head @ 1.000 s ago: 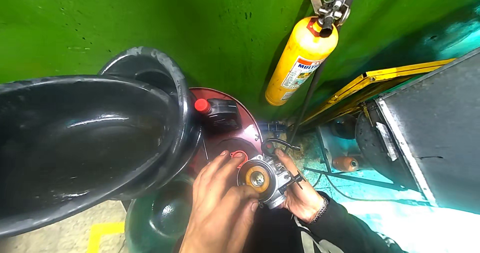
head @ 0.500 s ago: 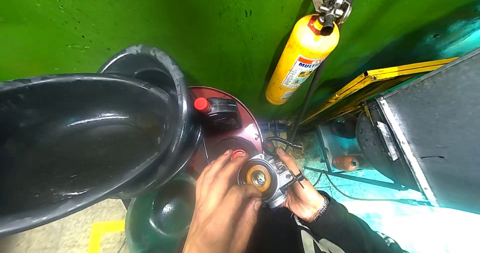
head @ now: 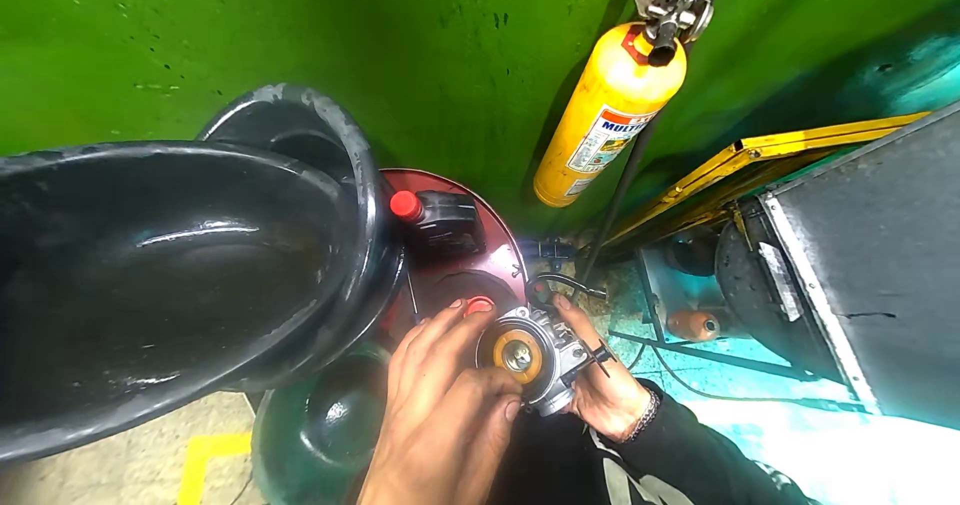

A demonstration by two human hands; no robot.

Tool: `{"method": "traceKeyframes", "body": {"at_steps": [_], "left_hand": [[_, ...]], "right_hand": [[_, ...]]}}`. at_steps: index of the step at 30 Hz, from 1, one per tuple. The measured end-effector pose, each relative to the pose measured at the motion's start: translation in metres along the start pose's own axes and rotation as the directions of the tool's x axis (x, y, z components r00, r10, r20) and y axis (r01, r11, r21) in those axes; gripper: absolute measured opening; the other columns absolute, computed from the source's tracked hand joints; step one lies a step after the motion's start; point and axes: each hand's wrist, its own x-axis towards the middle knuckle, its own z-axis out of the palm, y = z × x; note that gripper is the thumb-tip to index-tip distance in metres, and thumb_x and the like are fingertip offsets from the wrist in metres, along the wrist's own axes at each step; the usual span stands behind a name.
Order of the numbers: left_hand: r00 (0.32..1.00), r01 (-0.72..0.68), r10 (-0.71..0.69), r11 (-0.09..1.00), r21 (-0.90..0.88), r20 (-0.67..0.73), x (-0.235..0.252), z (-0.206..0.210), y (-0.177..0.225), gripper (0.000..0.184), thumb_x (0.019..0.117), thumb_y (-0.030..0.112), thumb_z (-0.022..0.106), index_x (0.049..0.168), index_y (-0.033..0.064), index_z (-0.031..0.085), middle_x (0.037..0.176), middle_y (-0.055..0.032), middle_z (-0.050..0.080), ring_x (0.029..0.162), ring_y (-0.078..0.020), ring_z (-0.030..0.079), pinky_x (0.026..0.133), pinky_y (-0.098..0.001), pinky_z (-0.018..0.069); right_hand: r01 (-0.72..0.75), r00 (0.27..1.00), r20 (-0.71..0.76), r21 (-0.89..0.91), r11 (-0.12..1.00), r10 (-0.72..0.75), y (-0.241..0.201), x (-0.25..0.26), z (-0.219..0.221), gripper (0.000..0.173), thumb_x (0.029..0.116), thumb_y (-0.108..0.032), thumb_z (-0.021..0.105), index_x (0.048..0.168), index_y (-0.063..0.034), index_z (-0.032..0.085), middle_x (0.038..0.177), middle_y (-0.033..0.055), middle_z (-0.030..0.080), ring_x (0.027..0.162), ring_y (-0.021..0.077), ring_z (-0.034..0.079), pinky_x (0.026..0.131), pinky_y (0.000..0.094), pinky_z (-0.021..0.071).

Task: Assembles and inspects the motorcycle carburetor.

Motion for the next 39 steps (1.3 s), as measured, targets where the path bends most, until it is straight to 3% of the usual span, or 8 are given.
{"method": "traceKeyframes", "body": {"at_steps": [8, 14, 21, 26, 30, 34, 39], "left_hand": [[1.0, -0.031, 0.031, 0.999, 0.017, -0.003, 0.0, -0.009, 0.002, 0.021, 0.097, 0.041, 0.066, 0.111, 0.027, 0.075, 0.146, -0.0054, 0.06, 0.145, -0.0316, 0.044, 0.119, -0.0603, 0.0328], [0.994, -0.108, 0.107, 0.993, 0.053, 0.009, 0.0, -0.005, 0.006, 0.017, 0.0953, 0.04, 0.069, 0.11, 0.0347, 0.073, 0.148, -0.0051, 0.057, 0.147, -0.0328, 0.04, 0.119, -0.0599, 0.0319], [0.994, -0.109, 0.109, 0.994, 0.005, -0.004, 0.001, -0.005, 0.005, 0.017, 0.0945, 0.039, 0.07, 0.11, 0.0319, 0.073, 0.148, -0.0061, 0.056, 0.148, -0.0337, 0.039, 0.119, -0.0579, 0.0337], [0.989, -0.143, 0.145, 0.987, 0.076, -0.022, -0.004, -0.001, 0.003, 0.018, 0.0947, 0.04, 0.07, 0.111, 0.0354, 0.075, 0.147, -0.0045, 0.058, 0.147, -0.0338, 0.04, 0.119, -0.0587, 0.0322], [0.979, -0.195, 0.202, 0.964, 0.178, -0.021, -0.01, -0.003, 0.003, 0.024, 0.0957, 0.042, 0.067, 0.119, 0.04, 0.071, 0.152, -0.0009, 0.053, 0.15, -0.0317, 0.034, 0.119, -0.0581, 0.0287], [0.968, -0.236, 0.249, 0.95, 0.204, -0.041, -0.017, -0.005, 0.005, 0.019, 0.0929, 0.038, 0.071, 0.112, 0.0349, 0.073, 0.152, 0.0026, 0.051, 0.152, -0.0285, 0.03, 0.122, -0.0543, 0.0245], [0.955, -0.254, 0.278, 0.948, 0.191, -0.108, -0.017, -0.002, 0.008, 0.019, 0.0899, 0.035, 0.075, 0.108, 0.0318, 0.073, 0.149, 0.0037, 0.054, 0.149, -0.0272, 0.036, 0.121, -0.0533, 0.0292]], "right_hand": [[0.013, 1.0, 0.024, 0.009, 1.0, -0.014, 0.0, 0.001, -0.001, 0.059, 0.0968, -0.069, 0.048, 0.11, -0.0159, 0.068, 0.089, 0.0093, 0.071, 0.066, 0.0122, 0.068, 0.053, 0.022, 0.0535], [0.017, 0.999, 0.035, 0.011, 1.0, -0.017, 0.001, 0.002, 0.0, 0.059, 0.095, -0.071, 0.05, 0.109, -0.0158, 0.069, 0.087, 0.0086, 0.071, 0.065, 0.0114, 0.068, 0.052, 0.0214, 0.0534], [0.022, 0.999, 0.048, 0.019, 1.0, -0.023, 0.001, 0.002, -0.002, 0.059, 0.095, -0.071, 0.05, 0.109, -0.0161, 0.068, 0.088, 0.0087, 0.071, 0.066, 0.0111, 0.068, 0.052, 0.0213, 0.0535], [0.004, 1.0, 0.024, 0.024, 1.0, -0.005, 0.0, 0.001, 0.0, 0.059, 0.0947, -0.071, 0.05, 0.11, -0.016, 0.068, 0.091, 0.0092, 0.072, 0.07, 0.0122, 0.07, 0.054, 0.0217, 0.0545], [-0.048, 0.999, -0.002, 0.054, 0.997, 0.048, 0.0, 0.0, 0.0, 0.062, 0.0931, -0.073, 0.05, 0.107, -0.0156, 0.068, 0.09, 0.01, 0.073, 0.07, 0.0139, 0.071, 0.054, 0.0235, 0.0553], [-0.061, 0.998, 0.003, 0.053, 0.997, 0.061, -0.001, -0.001, 0.0, 0.065, 0.0941, -0.074, 0.047, 0.11, -0.0155, 0.068, 0.092, 0.0107, 0.073, 0.073, 0.0153, 0.071, 0.056, 0.0248, 0.0561], [-0.057, 0.998, 0.037, 0.065, 0.996, 0.054, 0.0, -0.002, -0.002, 0.064, 0.0933, -0.074, 0.049, 0.114, -0.0164, 0.068, 0.095, 0.0112, 0.073, 0.076, 0.0165, 0.072, 0.059, 0.0257, 0.0575]]}}
